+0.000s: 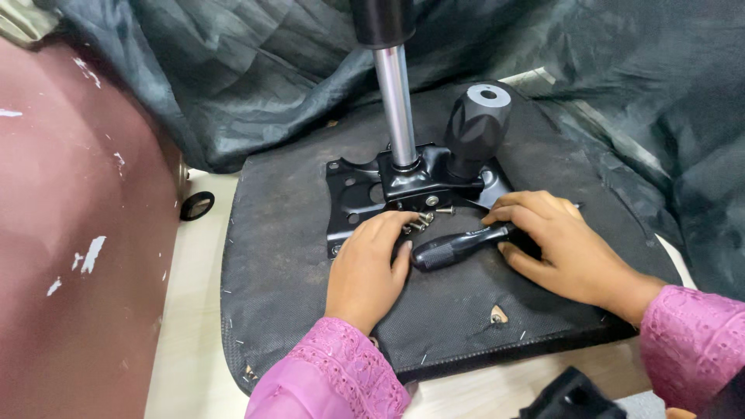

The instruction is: The person assembles a chair base by attaching a black metal bracket to an inverted chair seat using a screwdriver and several screws. They position the bracket, insert screws, and tighten them to secure the base to the seat.

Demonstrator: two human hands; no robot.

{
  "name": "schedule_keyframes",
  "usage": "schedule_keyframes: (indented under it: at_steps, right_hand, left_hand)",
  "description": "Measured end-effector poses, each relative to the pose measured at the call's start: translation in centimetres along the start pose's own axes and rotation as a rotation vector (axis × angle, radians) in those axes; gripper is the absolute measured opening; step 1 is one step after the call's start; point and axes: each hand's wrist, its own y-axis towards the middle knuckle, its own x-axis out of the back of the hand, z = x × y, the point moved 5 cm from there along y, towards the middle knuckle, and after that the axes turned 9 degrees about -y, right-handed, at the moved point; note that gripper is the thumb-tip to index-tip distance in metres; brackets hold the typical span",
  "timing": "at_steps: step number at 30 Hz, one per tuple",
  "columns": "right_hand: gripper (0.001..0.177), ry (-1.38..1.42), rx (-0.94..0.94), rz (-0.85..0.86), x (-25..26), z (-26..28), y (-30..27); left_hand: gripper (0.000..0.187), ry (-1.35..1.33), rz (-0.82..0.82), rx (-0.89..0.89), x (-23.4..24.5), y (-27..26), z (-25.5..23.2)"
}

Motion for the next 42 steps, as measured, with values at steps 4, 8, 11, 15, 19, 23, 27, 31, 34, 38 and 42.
schedule_keyframes:
  at_steps: [4,8,11,15,19,23,27,31,34,38,42]
  right_hand:
    - [0.034,0.148,-0.339,0.078,-0.8,-2.1,-0.4]
    - [0.042,0.102,-0.273,0.031,-0.5,-1.7,0.0]
    - [0.041,-0.013,-0.110,-0.013,-0.1,-0.7,0.3]
    - [0.031,-0.050,0.008,-0.111,0.7,0.3,0.4]
    - [0.029,-0.041,-0.053,-0.069,0.9,0.4,0.2]
    - [0.028,-0.053,-0.085,-0.047,1.4,0.6,-0.1]
    - [0.032,0.005,-0.075,-0.072,1.9,0.2,-0.6]
    - [0.023,0.138,-0.105,-0.207,3.0,-1.8,-0.9]
    - [0.019,0.047,-0.003,-0.334,4.0,-4.0,-0.1]
    - [0.015,0.206,-0.219,-0.359,3.2,-8.6,1.6]
    - [0.024,0.510,-0.504,-0.245,0.7,-12.7,2.5]
  left_hand:
    - [0.043,0.039,0.065,-0.096,-0.3,-0.5,-0.3]
    - [0.051,0.091,0.114,-0.147,-0.7,-0.8,-0.2]
    - [0.053,0.117,0.139,-0.151,-0.9,-0.8,-0.2]
    - [0.053,0.145,0.150,-0.151,-1.1,-0.9,-0.3]
    - [0.056,0.152,0.114,-0.107,-1.6,-0.8,-0.4]
    - [0.057,0.218,0.044,-0.014,-2.9,-0.7,-0.8]
    - [0.056,0.285,-0.017,0.066,-4.3,-0.7,-1.3]
    - [0.051,0.350,-0.120,0.077,-5.2,-0.9,-2.3]
    - [0.050,0.370,-0.154,0.117,-5.8,-0.4,-2.7]
    - [0.051,0.428,-0.236,0.187,-6.8,0.1,-3.4]
    - [0.053,0.482,-0.301,0.249,-7.4,0.4,-3.6]
